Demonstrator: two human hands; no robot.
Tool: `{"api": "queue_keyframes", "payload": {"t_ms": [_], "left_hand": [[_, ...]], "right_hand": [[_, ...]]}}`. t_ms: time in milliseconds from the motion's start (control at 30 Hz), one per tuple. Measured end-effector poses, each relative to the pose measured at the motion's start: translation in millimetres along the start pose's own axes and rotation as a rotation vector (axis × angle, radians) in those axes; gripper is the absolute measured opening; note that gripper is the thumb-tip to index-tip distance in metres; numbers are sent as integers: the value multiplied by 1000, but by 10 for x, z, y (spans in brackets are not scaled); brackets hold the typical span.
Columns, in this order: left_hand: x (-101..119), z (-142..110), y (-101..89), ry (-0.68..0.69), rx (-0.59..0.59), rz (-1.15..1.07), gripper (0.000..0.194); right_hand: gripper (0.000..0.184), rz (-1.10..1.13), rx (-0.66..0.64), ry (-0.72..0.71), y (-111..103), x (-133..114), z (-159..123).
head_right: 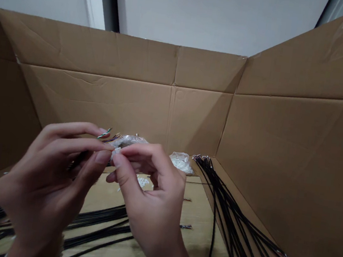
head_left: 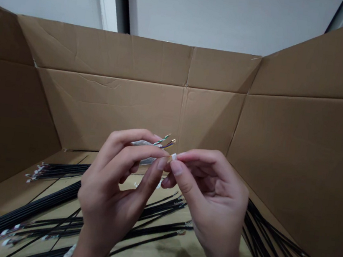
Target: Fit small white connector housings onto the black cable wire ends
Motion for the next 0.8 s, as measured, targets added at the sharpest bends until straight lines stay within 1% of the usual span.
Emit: {"api": "queue_keyframes", "payload": {"t_ms": [300,800], "left_hand": [[-3,-3,-12,0,10,2,21],[7,-5,-6,-5,9,16,20]], "right_hand": [[14,-18,2,10,-12,-2,3],[13,-63,1,-14,-18,-30,-12]]}}
Point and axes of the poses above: each hand's wrist, its own z-axis towards the middle knuckle, its own y-axis out of the palm, x = y × z, the point moved 10 cm from there along z, towards the middle knuckle, and after that the axes turned 14 degrees about -x, right-handed, at the moved point
